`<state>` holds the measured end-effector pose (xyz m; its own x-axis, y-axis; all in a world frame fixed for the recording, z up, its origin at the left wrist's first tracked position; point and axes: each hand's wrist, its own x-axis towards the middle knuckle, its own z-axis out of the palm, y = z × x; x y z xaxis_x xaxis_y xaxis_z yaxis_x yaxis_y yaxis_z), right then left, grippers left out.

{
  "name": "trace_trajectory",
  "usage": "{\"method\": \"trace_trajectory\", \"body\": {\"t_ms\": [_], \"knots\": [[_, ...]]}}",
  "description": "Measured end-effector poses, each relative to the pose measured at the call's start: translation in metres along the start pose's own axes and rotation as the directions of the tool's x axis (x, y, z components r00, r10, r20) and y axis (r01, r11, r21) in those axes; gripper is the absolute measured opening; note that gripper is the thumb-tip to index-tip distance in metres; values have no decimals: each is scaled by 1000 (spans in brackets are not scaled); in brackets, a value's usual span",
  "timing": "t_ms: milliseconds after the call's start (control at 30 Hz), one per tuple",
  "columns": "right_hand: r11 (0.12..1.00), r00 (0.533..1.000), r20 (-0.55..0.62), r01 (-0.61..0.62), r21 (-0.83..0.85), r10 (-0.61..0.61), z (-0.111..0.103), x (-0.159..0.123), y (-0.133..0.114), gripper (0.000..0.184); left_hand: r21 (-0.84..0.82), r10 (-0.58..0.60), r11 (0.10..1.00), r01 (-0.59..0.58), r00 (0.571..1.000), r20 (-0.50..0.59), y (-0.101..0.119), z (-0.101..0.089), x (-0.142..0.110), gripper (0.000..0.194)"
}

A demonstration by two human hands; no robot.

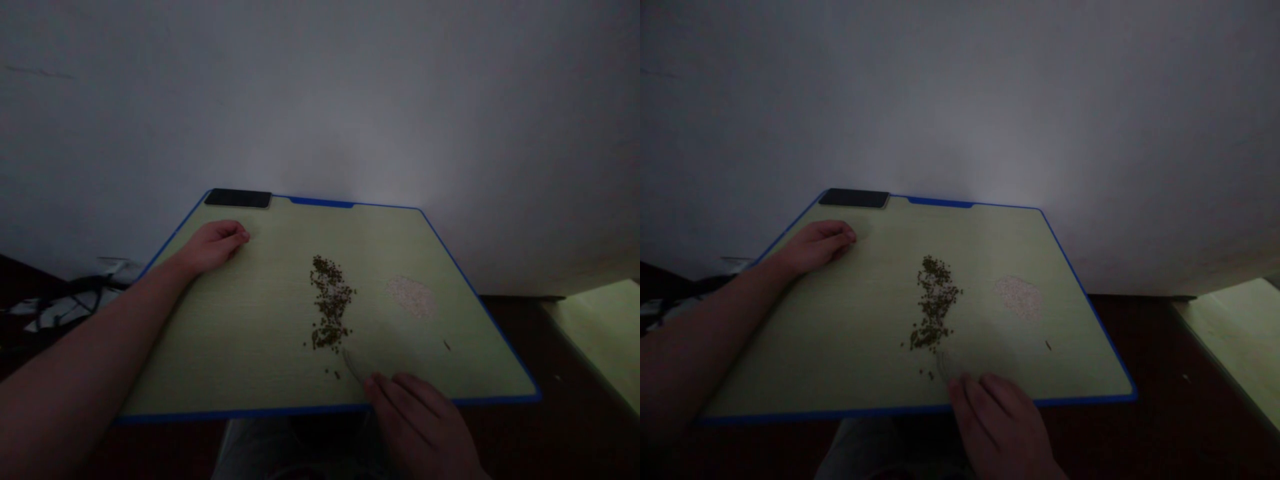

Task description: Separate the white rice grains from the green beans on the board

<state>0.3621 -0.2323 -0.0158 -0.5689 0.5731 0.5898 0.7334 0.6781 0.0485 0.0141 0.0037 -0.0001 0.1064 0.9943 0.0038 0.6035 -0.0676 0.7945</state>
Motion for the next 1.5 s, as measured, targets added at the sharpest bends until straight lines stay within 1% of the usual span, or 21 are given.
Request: {"method": "trace_trajectory", "body": {"t_ms": [100, 300, 467, 633, 833, 933, 1033, 1133, 1233, 1300, 1433, 1500], "knots": [[999, 1000, 3, -23, 26, 23, 4, 5, -1, 35, 24, 2, 1000, -2, 1000, 2, 0, -1, -1, 21], [999, 999, -32, 18, 41, -16, 3, 11, -3, 33, 32, -13, 999, 13, 1000, -3, 6, -1, -3, 22], [999, 1000, -7, 6, 42, -6, 3, 11, -1, 35, 67, -3, 998, 3, 1000, -8, 1, -1, 0, 22], [996, 999, -27, 37, 80, -35, 3, 18, -3, 35, 16, 9, 1000, -9, 1000, -2, -3, -1, 1, 20], [997, 996, -44, 74, 34, -73, 2, 19, -10, 35, 3, -7, 1000, 7, 1000, -1, -3, 0, 2, 21], [996, 996, -49, 80, 32, -78, 5, 26, -16, 36, -3, -15, 1000, 15, 1000, 5, -4, 0, 2, 21], [995, 993, -81, 93, 39, -90, 6, 34, -21, 36, -5, -10, 1000, 10, 1000, 5, -4, 0, 1, 23], [996, 994, -80, 81, 29, -78, 4, 37, -18, 36, -10, -11, 1000, 11, 1000, 1, -4, 0, 1, 21], [998, 997, -66, 40, 49, -37, 2, 33, -11, 34, -6, -5, 1000, 5, 1000, -4, -4, 1, 1, 19], [997, 997, -65, 47, 65, -43, 2, 30, -8, 32, 1, -4, 1000, 4, 1000, -7, -5, 1, 2, 19], [996, 997, -42, 66, 57, -63, 4, 28, -9, 35, 18, -11, 1000, 11, 1000, -10, -4, 0, 2, 20], [995, 996, -47, 74, 69, -71, 4, 29, -9, 33, 25, -1, 1000, 2, 1000, -8, -3, 0, 2, 20]]}}
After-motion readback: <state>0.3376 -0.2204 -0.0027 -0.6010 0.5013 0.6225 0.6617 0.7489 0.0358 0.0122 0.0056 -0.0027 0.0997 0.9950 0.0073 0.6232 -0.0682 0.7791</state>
